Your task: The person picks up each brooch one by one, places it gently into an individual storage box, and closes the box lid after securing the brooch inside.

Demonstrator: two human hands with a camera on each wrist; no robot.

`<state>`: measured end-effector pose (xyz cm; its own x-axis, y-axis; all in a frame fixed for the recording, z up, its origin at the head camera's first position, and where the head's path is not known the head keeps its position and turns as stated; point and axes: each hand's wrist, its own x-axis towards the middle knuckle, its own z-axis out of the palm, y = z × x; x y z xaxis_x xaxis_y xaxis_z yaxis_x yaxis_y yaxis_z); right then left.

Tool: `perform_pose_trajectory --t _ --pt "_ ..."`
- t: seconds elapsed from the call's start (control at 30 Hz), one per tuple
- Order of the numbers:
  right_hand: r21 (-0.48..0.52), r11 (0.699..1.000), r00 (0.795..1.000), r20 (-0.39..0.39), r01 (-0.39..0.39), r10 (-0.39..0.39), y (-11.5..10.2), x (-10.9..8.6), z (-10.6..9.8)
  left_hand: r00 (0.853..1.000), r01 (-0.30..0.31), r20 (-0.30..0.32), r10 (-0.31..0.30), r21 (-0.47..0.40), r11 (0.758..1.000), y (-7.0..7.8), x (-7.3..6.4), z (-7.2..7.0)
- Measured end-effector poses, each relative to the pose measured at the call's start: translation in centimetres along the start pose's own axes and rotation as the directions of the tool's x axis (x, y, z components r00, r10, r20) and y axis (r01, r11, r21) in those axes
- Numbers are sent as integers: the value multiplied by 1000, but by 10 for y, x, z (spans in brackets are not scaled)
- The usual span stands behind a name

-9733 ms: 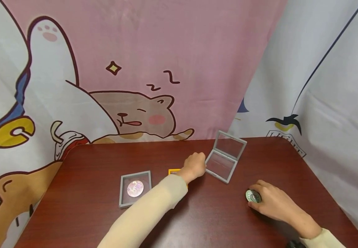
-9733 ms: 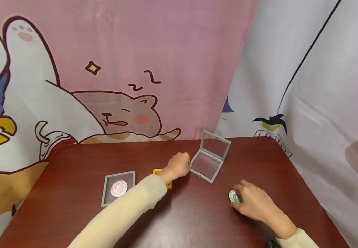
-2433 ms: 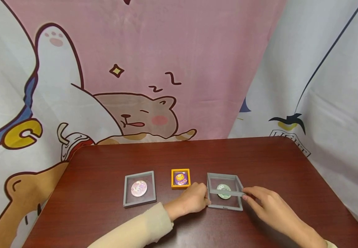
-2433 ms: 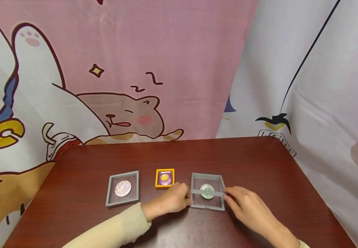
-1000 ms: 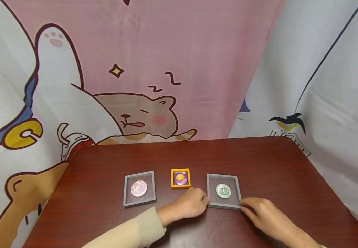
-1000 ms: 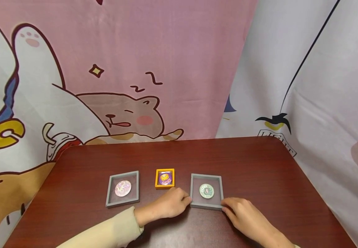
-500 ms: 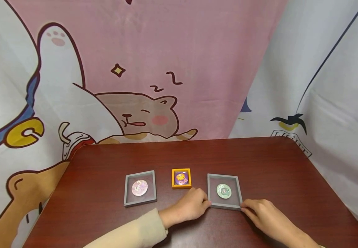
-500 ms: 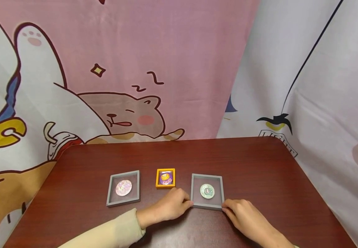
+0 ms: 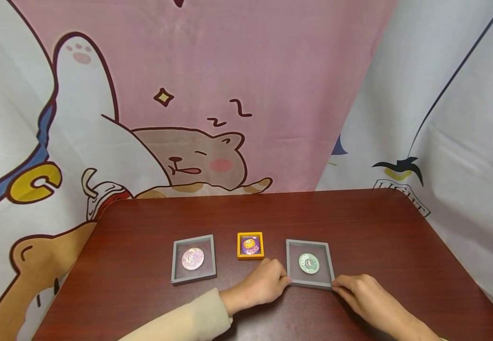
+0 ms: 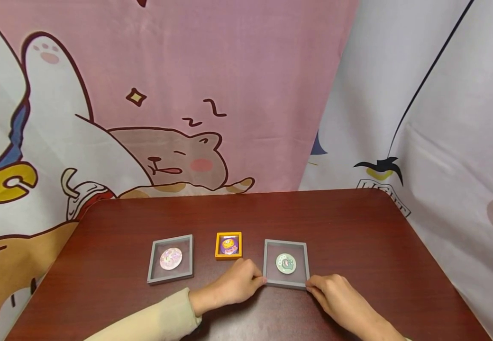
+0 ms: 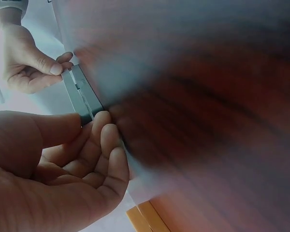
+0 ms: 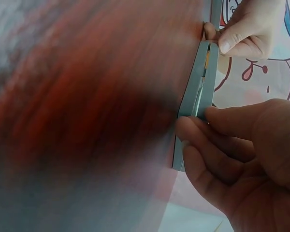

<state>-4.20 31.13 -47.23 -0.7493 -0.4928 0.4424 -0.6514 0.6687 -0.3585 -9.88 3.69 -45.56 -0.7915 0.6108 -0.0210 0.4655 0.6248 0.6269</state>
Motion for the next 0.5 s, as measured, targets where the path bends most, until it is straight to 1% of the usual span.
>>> perform_pose_trajectory --t 0.3,0.43,0.5 --pt "8 1000 1000 0 30 -30 1 -1 1 1000 -8 -5 8 -10 1000 1 -1 1" --pt "16 1000 1000 1 27 -27 1 -1 1 1000 -10 -6 10 -33 999 0 -1 1" --pt "11 1000 1000 7 12 -12 0 0 0 1000 -9 -13 9 -39 999 -1 -2 0"
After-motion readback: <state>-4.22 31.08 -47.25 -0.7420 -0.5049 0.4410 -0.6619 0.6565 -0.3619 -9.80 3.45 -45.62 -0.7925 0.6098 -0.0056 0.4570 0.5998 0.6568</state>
